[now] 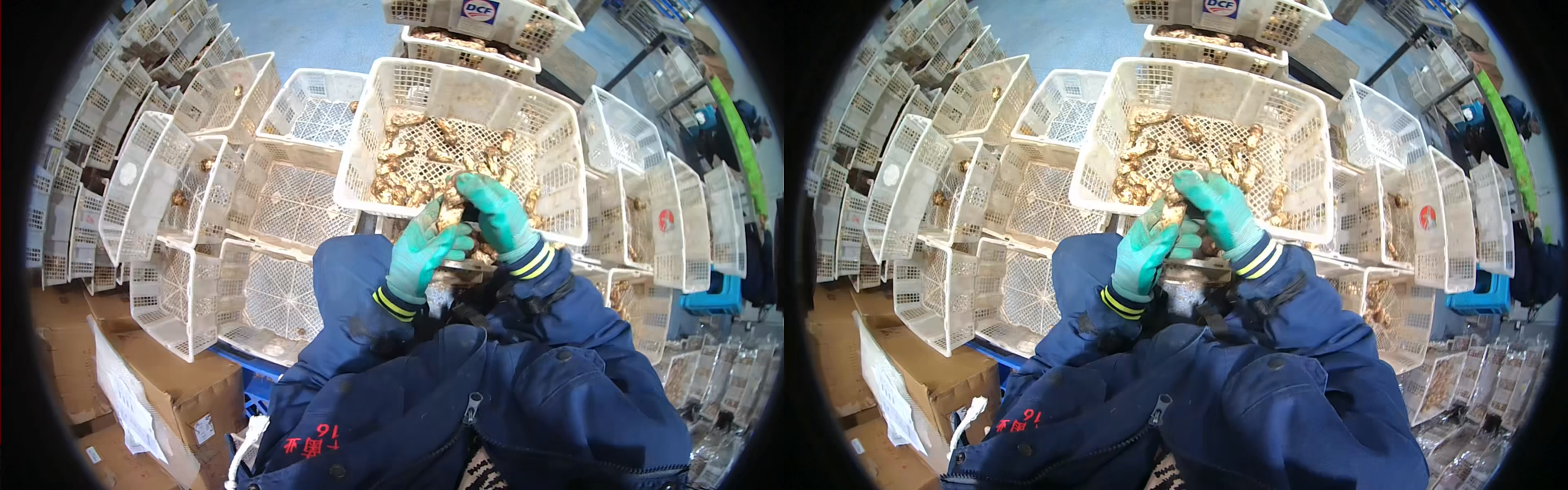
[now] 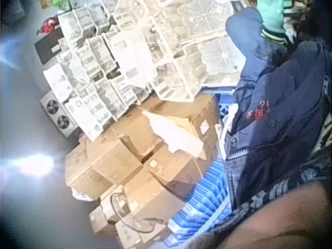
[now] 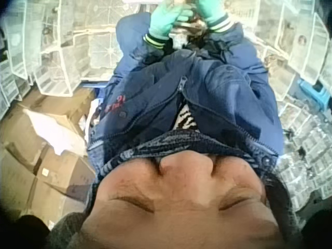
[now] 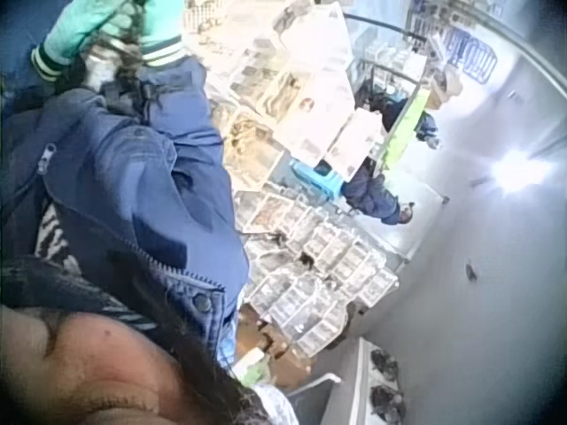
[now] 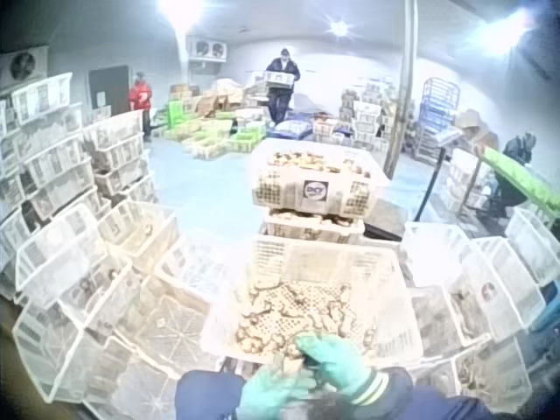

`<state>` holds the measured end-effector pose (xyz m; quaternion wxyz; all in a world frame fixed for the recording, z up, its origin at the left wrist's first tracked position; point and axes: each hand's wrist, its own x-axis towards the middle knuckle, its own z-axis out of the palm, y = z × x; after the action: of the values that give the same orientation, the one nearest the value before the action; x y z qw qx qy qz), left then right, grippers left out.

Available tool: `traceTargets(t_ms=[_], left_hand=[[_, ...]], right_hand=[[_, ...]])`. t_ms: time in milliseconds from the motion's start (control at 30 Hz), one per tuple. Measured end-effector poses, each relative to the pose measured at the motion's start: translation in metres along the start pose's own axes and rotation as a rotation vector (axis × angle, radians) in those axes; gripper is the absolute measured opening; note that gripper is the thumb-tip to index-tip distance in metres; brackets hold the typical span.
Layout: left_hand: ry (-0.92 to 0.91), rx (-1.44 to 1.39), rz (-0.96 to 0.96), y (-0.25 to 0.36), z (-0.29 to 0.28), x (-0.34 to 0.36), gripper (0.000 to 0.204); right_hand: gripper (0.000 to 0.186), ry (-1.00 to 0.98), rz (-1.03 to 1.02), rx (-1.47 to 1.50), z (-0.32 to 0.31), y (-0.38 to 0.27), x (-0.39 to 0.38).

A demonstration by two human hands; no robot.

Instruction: The person picks up individual ginger roots from a full crate, inspects them by hand, removes small blemishes or dirt, and redistributes them across various sorted storage crates.

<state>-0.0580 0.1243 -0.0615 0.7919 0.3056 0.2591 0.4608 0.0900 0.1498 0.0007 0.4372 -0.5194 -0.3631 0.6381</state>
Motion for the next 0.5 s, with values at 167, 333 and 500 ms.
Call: traceTargets(t_ms=[167, 333, 500], left_hand=[[-0.091, -0.115, -0.133, 0.007, -0.008, -0.011, 0.037], [-0.301, -0.714, -0.374, -0.003, -0.013, -0.022, 0.034], [-0.397, -0.739, -0.389, -0.016, -0.009, -0.026, 0.035]], right_hand=[[0.043, -0.199, -0.204, 0.292, -0.014, 0.036, -0.013], [0.047, -0.364, -0.159, 0.097, -0.001, 0.02, -0.046], [0.039, -0.183, -0.224, 0.006, -0.014, 0.026, -0.049]])
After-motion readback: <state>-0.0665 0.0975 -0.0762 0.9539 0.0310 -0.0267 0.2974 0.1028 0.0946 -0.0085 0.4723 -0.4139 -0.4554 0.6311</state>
